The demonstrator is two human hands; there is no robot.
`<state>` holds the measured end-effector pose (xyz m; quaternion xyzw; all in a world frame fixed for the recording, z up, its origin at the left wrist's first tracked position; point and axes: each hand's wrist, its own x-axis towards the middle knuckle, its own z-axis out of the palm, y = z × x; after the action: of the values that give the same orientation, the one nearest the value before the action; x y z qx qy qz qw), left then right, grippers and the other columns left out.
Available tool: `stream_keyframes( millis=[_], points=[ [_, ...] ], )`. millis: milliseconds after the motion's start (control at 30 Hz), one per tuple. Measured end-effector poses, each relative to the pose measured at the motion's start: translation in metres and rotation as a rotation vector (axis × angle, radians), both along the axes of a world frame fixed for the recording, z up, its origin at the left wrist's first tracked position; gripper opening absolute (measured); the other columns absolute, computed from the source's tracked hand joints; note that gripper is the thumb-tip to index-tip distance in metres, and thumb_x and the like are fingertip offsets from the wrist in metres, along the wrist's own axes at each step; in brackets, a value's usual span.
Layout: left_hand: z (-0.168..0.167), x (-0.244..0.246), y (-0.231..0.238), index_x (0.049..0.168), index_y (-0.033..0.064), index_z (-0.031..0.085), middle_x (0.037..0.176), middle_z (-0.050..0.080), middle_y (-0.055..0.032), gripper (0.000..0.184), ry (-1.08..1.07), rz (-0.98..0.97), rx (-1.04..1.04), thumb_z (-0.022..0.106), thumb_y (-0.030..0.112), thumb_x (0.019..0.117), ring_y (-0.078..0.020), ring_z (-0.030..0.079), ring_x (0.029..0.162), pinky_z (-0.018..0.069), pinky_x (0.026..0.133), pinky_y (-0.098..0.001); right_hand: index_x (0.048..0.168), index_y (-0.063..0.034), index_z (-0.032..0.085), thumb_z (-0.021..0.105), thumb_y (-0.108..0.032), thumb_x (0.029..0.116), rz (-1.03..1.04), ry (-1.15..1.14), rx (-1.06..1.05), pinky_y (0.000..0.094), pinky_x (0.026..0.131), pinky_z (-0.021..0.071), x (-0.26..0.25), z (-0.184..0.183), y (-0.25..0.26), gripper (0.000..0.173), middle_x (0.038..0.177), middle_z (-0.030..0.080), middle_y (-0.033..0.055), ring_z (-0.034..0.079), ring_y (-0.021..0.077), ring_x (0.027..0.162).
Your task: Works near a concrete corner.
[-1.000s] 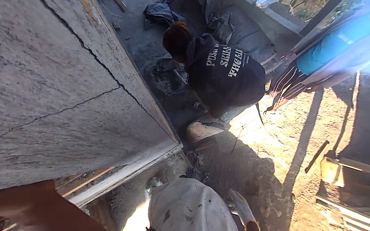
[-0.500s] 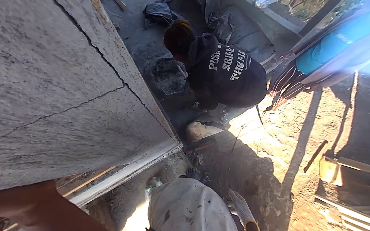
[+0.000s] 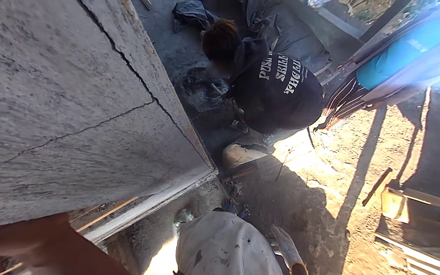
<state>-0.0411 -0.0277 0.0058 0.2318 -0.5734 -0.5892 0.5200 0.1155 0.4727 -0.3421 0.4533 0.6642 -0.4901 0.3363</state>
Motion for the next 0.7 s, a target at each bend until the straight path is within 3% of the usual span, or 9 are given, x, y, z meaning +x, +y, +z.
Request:
stream_keyframes(
  millis=[200,367,500,700],
  points=[
    [0.0017,-0.0013,0.0020,0.145,-0.0046,0.033,0.130,0.057,-0.0199,0.060,-0.014,0.041,0.031,0.011,0.038,0.1089,-0.0215,0.060,0.120,0.0512,0.102,-0.0443,0.135,-0.0066,0.061,0.044,-0.045,0.1101,-0.003,0.000,-0.002,0.0508,0.079,0.0574,0.0006,-0.0009,0.0010,0.049,0.113,0.070,0.0198,0.070,0.0318,0.094],
    [0.0011,-0.0017,0.0004,0.150,-0.0028,0.026,0.136,0.054,-0.0209,0.059,-0.007,0.100,0.009,0.011,0.037,0.1090,-0.0237,0.058,0.122,0.0502,0.103,-0.0469,0.134,-0.0078,0.063,0.045,-0.047,0.1094,0.016,-0.008,0.015,0.0514,0.079,0.0576,0.0046,0.0011,0.0025,0.050,0.114,0.070,0.0194,0.070,0.0322,0.094],
    [-0.0003,0.0006,0.0006,0.147,-0.0060,0.032,0.135,0.055,-0.0220,0.062,-0.042,0.068,0.027,0.012,0.039,0.1091,-0.0235,0.058,0.124,0.0495,0.105,-0.0456,0.134,-0.0073,0.062,0.045,-0.047,0.1095,0.019,-0.014,0.012,0.0516,0.080,0.0574,0.0073,0.0011,0.0028,0.050,0.115,0.070,0.0193,0.070,0.0322,0.095],
    [0.0007,0.0023,0.0035,0.148,-0.0058,0.032,0.136,0.055,-0.0215,0.061,-0.060,0.064,0.038,0.012,0.038,0.1095,-0.0223,0.057,0.125,0.0491,0.105,-0.0442,0.136,-0.0073,0.061,0.045,-0.046,0.1098,-0.019,-0.011,0.000,0.0541,0.082,0.0580,0.0094,-0.0037,0.0033,0.049,0.117,0.070,0.0206,0.071,0.0344,0.097]
  ],
)
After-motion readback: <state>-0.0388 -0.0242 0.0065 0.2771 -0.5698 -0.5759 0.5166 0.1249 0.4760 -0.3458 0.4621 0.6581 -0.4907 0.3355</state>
